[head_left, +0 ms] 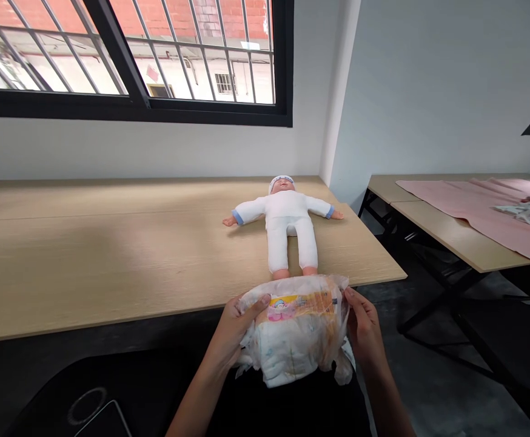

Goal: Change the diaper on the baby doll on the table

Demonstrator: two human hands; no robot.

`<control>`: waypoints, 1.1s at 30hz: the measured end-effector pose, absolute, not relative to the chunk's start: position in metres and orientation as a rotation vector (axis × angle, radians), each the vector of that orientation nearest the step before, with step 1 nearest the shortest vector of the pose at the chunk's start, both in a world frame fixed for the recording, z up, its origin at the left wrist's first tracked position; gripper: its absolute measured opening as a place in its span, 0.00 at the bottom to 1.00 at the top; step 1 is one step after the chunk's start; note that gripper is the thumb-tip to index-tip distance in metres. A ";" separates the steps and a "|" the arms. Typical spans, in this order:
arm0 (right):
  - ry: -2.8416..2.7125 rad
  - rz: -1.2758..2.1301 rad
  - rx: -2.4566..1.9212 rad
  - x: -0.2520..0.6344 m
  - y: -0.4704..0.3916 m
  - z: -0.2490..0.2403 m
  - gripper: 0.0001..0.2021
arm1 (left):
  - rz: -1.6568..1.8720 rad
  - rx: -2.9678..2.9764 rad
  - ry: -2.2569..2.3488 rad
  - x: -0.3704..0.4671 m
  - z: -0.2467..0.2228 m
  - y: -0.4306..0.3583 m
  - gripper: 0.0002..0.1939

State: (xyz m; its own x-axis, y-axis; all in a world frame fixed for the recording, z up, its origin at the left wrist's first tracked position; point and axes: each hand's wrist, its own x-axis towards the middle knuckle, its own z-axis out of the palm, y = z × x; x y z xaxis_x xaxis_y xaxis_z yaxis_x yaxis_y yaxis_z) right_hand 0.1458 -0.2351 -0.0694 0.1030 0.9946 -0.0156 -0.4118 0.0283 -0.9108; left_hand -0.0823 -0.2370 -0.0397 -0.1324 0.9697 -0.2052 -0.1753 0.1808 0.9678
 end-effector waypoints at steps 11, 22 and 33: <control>-0.841 1.377 -0.948 0.129 -0.248 -0.061 0.20 | 1.645 1.903 1.460 -0.063 -0.016 -0.276 0.03; -1.259 1.230 -0.858 0.122 -0.270 -0.054 0.24 | 1.403 2.263 1.264 -0.030 -0.003 -0.280 0.19; -1.394 1.126 -0.857 0.123 -0.269 -0.053 0.21 | 1.098 1.950 1.247 -0.038 0.000 -0.281 0.16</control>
State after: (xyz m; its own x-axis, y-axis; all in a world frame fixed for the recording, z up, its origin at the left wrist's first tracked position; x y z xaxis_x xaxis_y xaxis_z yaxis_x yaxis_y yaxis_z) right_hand 0.1227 -0.2694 -0.0532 -0.1423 0.9437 0.2985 -0.0940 0.2874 -0.9532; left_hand -0.0379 -0.2806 0.0001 0.2273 0.9154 0.3323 0.4456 -0.4012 0.8003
